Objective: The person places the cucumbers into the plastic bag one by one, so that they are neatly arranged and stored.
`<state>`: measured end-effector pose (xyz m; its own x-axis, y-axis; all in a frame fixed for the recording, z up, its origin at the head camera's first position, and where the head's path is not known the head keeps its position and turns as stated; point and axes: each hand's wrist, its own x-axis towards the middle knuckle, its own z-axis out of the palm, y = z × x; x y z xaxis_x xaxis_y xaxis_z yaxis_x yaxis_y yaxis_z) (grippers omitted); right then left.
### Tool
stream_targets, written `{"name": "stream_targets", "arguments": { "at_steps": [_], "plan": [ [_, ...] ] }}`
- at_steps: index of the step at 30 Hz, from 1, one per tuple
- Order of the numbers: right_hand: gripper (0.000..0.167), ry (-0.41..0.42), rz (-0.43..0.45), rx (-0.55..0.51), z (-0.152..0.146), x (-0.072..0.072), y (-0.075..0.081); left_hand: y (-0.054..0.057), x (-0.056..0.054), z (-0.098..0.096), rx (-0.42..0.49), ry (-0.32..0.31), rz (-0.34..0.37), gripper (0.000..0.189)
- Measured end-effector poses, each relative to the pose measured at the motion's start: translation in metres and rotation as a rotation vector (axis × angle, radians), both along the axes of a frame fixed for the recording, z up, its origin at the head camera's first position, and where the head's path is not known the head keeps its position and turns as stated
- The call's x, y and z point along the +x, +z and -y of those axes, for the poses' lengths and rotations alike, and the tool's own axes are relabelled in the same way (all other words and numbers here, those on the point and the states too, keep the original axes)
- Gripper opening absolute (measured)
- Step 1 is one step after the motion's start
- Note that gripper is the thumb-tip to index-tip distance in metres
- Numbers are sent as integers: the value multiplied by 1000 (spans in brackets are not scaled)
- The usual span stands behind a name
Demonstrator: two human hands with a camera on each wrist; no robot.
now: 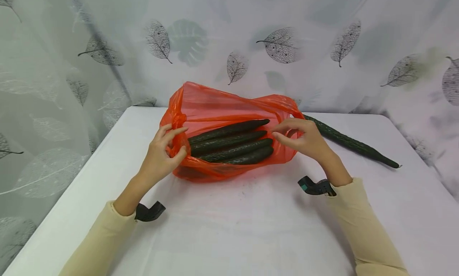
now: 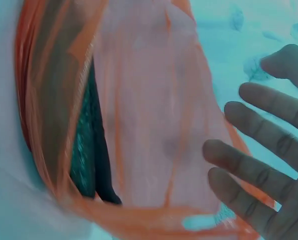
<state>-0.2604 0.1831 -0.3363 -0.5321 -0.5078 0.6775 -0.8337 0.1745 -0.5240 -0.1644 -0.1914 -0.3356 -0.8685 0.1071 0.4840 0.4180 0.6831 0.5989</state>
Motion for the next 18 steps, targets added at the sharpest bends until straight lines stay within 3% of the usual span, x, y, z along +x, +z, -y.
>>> {"name": "stream_targets", "arguments": {
  "at_steps": [7, 9, 14, 18],
  "plan": [
    [12, -50, -35, -47, -17, 5, 6, 0, 1, 1, -6, 20, 17, 47],
    [9, -8, -61, -102, -20, 4, 4, 0, 1, 0, -5, 19, 15, 47],
    [23, 143, -106, -262, -27, 0, -3, -2, 0, 0, -7, 13, -1, 46],
    [15, 141, -60, -339, -35, 1, -4, -2, 0, -1, -15, 5, -16, 45]
  ]
}}
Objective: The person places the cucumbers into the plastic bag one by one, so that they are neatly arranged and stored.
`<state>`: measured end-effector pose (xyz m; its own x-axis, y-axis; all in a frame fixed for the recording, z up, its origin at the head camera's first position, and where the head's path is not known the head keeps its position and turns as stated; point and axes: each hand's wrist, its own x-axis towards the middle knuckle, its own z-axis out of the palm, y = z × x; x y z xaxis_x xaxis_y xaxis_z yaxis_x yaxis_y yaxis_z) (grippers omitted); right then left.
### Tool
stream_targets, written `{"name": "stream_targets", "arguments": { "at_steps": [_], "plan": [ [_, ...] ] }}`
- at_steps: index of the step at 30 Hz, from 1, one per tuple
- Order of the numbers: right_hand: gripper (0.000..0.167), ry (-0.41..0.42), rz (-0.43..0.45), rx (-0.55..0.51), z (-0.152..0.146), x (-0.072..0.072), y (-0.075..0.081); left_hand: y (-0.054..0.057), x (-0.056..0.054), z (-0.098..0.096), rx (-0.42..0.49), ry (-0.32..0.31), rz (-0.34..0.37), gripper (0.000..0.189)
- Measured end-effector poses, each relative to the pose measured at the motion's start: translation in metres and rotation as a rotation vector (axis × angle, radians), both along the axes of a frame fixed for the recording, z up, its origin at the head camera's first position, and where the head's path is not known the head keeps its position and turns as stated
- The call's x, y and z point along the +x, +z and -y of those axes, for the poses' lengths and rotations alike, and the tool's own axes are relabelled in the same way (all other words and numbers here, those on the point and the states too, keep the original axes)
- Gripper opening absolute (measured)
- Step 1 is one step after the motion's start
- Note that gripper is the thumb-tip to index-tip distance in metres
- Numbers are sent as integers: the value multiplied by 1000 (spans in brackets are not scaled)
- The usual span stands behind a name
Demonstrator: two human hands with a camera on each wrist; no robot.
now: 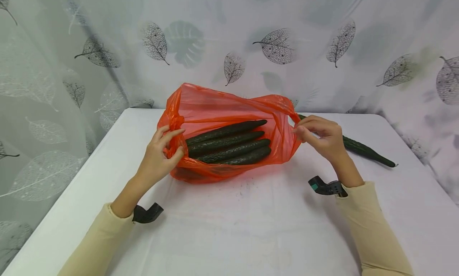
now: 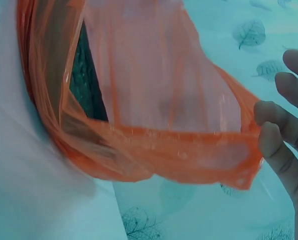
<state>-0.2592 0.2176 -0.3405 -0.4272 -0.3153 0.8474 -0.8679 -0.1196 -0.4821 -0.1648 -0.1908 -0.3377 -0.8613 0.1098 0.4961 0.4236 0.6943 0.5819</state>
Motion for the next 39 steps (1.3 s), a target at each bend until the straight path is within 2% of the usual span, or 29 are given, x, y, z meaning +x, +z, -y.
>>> {"name": "stream_targets", "arguments": {
  "at_steps": [5, 13, 18, 20, 23, 25, 30, 32, 37, 39],
  "plan": [
    [18, 4, 116, -90, -13, -3, -5, 1, 0, 0, -1, -1, 8, 45],
    [30, 84, 337, -341, -34, -13, -15, 2, 0, 0, -2, -1, 21, 45],
    [29, 95, 446, -315, -47, -17, -20, 1, -1, 0, -6, -1, 19, 45],
    [28, 73, 468, -291, -50, -19, -23, 0, -2, 1, -7, -1, 16, 45],
    [26, 3, 501, -229, -55, -23, -28, 0, -2, 1, -5, -3, 15, 45],
    [25, -67, 530, -148, -60, -26, -31, 0, -2, 0, -4, -5, 17, 45],
    [22, -340, 573, 175, -73, -32, -40, 1, -2, 0, -3, -13, 19, 45],
    [24, -466, 587, 255, -77, -37, -44, 1, -1, 0, -1, -17, 18, 45],
    [36, -714, 611, 317, -84, -49, -51, 0, -1, -1, 8, -19, 25, 45],
    [38, -748, 604, 391, -87, -51, -53, 0, -1, -1, 12, -19, 33, 45]
  ]
}}
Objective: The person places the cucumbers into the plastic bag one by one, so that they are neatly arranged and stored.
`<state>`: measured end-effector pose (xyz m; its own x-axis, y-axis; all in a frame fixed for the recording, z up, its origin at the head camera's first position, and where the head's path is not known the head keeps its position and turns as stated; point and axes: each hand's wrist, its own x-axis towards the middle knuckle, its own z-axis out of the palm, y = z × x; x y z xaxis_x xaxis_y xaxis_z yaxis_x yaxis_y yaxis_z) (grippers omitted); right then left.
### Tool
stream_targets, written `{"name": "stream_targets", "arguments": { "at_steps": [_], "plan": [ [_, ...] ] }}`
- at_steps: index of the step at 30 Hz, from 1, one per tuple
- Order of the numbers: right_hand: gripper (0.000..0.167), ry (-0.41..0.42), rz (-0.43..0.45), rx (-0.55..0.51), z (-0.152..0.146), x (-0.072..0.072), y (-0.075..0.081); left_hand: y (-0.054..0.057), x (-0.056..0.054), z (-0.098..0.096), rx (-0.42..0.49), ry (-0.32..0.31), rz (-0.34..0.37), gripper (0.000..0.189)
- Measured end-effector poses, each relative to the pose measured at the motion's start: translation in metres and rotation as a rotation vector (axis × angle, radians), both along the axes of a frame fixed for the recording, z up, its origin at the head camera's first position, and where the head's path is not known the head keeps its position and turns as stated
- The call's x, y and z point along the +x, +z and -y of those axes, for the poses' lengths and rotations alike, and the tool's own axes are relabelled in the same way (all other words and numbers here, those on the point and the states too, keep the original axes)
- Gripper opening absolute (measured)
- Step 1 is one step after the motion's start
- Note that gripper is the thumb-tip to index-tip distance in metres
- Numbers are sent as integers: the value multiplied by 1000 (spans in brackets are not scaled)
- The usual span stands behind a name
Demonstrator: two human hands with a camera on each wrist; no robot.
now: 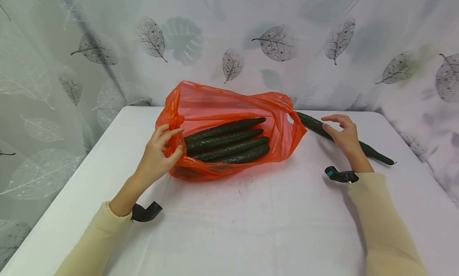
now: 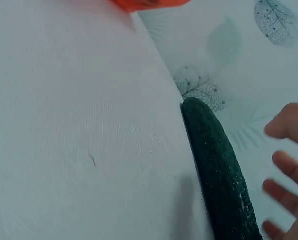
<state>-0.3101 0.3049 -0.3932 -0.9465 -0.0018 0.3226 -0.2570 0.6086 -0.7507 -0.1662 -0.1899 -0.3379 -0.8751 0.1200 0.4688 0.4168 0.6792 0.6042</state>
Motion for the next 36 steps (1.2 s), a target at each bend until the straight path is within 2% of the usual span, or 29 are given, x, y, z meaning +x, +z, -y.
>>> {"name": "stream_targets", "arguments": {
  "at_steps": [5, 9, 14, 18, 24, 36],
  "plan": [
    [53, 88, 172, 272, -8, -7, -2, -1, 0, 0, 1, 6, 12, 45],
    [63, 80, 270, 428, -12, -11, -3, 0, -1, 0, 1, 4, 15, 45],
    [61, 33, 290, 467, -14, -11, -1, -1, -1, 0, 2, 7, 19, 46],
    [67, -4, 334, 462, -13, -11, 1, -1, -1, 0, 1, 12, 18, 45],
    [70, -18, 351, 460, -14, -14, 0, -1, -1, 1, -2, 10, 23, 46],
    [68, 72, 328, 520, -28, -20, 2, -3, -2, 1, 1, 3, 17, 45]
  ]
}}
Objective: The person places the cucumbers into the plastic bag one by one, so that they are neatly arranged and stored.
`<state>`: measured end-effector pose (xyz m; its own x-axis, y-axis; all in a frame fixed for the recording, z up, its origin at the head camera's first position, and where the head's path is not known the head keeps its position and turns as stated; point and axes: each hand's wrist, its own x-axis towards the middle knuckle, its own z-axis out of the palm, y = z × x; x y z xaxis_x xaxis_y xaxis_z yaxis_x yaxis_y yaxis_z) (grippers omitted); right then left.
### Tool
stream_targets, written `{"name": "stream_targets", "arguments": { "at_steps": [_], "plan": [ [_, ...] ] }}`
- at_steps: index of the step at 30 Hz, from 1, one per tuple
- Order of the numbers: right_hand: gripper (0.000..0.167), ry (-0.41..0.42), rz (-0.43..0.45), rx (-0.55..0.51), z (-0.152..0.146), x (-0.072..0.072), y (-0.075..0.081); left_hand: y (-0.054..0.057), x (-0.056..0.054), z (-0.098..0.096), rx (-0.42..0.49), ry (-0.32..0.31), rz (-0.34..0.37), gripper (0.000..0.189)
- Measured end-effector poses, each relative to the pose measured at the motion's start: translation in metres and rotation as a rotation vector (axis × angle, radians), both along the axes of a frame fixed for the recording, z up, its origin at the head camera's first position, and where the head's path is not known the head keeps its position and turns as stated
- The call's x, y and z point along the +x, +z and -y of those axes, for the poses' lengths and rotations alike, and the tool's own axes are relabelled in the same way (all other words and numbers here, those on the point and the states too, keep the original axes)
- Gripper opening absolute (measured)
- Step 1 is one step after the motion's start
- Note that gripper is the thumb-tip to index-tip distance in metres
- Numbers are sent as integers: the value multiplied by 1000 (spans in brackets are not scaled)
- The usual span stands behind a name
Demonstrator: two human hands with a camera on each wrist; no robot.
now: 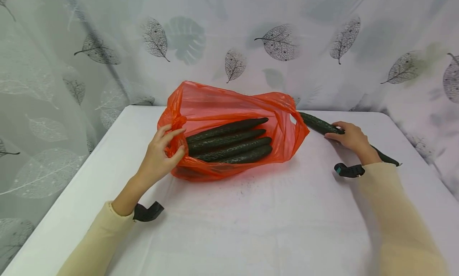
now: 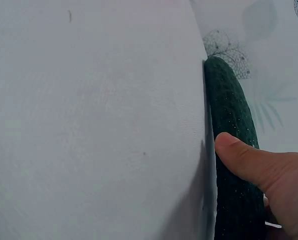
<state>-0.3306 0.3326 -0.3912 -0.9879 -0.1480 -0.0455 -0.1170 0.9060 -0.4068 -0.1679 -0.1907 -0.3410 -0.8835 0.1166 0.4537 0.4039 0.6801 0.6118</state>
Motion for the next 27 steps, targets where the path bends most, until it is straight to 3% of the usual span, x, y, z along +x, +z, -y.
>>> {"name": "stream_targets", "arguments": {
  "at_steps": [15, 27],
  "plan": [
    [67, 7, -54, -54, 5, 11, 11, -1, 1, 0, -6, -5, -9, 45],
    [65, 36, -201, -105, 28, 28, 56, 3, 2, 0, -6, -6, -24, 46]
  ]
}}
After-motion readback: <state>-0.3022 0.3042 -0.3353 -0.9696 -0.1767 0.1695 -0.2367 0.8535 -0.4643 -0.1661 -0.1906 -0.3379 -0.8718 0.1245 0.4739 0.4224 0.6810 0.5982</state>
